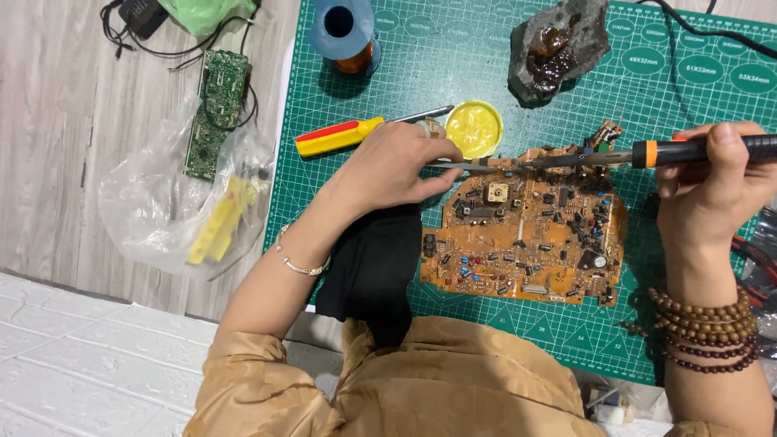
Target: A person uses a soldering iron and a screwdriver to desolder and remove various electronic components from a printed circuit board on a repair mat.
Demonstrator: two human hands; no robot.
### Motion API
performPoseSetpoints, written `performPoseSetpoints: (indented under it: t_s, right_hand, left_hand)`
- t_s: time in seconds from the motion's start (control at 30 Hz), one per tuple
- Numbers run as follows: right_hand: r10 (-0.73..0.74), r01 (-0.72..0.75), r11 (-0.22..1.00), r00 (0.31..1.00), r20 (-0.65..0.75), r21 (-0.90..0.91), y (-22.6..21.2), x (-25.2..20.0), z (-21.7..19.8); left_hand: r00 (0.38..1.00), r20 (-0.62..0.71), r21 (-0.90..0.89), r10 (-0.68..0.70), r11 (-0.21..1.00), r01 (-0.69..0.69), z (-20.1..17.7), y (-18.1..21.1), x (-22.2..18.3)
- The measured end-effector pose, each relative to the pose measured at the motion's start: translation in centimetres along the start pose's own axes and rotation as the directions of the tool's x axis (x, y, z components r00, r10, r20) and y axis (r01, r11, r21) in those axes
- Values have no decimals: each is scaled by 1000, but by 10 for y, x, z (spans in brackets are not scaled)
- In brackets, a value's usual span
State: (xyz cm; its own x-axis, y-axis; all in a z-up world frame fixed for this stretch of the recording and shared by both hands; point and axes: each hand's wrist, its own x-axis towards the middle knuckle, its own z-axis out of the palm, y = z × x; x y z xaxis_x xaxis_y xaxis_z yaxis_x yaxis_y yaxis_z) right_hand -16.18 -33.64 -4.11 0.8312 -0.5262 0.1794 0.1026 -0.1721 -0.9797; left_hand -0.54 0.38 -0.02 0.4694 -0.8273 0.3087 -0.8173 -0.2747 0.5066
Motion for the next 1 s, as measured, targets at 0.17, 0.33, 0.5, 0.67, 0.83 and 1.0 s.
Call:
performPoseSetpoints:
  t_s: [0.17, 0.33, 0.5, 0.67, 0.83, 1.0]
  right_hand:
    - [-6, 6, 1000, 1000, -6, 5, -1, 0, 2]
    - [-49, 49, 999, 999, 19, -14, -4, 1, 2]
    - [-61, 61, 998, 998, 13, -18, -9, 2, 5]
    - [-77, 77, 997, 997, 12, -1, -13, 4, 7]
    - [-78, 78, 997, 997, 8, 8, -17, 4, 10]
    - [-71, 71, 997, 997, -1, 19, -16, 4, 10]
  left_hand:
    - [1000, -26, -25, -18, 1000, 17, -1, 0, 0]
    - [999, -45, -44, -13, 999, 11, -1, 0, -1]
    - [999, -37, -38, -18, 999, 16, 0, 0, -1]
    - [999, -44, -55, -8, 998, 5, 0, 1, -1]
    - [999, -34, -43, -22, 999, 20, 5, 1, 0]
    - [998, -46, -47, -30, 998, 28, 3, 0, -1]
